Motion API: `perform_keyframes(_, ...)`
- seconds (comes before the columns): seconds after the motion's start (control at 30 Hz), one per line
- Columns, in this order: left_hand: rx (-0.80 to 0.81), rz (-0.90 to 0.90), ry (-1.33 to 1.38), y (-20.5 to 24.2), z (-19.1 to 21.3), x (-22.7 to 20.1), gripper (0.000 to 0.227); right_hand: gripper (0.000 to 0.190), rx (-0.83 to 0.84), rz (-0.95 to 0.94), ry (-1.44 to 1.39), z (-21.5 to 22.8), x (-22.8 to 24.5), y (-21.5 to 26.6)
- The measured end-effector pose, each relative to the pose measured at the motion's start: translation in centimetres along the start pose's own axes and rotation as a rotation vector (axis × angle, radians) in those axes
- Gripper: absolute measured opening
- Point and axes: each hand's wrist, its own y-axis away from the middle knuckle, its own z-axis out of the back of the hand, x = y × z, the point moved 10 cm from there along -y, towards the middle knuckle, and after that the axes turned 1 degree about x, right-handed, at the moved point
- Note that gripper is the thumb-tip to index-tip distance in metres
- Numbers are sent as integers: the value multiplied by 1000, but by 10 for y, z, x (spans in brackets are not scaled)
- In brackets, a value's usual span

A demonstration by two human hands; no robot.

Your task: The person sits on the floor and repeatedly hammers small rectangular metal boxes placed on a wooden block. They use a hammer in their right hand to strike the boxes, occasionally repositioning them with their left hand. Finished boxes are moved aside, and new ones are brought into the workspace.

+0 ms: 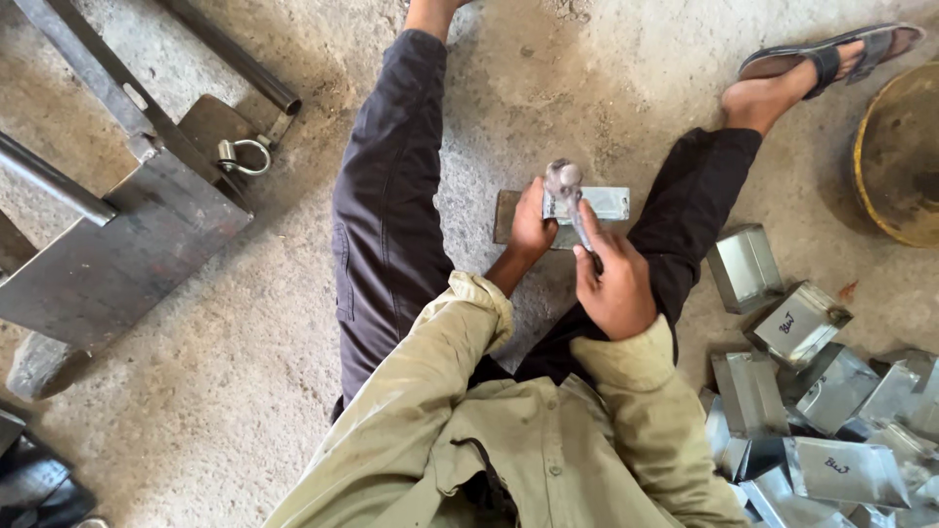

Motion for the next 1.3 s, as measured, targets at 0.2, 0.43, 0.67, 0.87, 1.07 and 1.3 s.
perform_keyframes(0.2, 11, -13, 31, 2, 6, -8, 50, 55, -137, 107, -25, 2, -3, 12)
perform_keyframes(0.43, -69, 105, -761, -14, 48, -23, 66, 51, -240, -279, -232, -1, -96, 48)
perform_keyframes(0.67, -77, 343, -385, -11, 48, 32, 43, 52, -316, -436, -391, -71, -175, 97)
perform_keyframes(0.87, -97, 200, -412, -3, 47, 35, 37, 57, -210, -489, -261, -97, -199, 109)
perform_keyframes(1.07, -39, 113, -423, -9, 39, 30, 40, 61, -189, -698, -357, -107, -212, 116)
perform_keyframes(1.3, 234, 196, -558, -28, 28, 2, 45, 60, -256, -612, -400, -106, -212, 118)
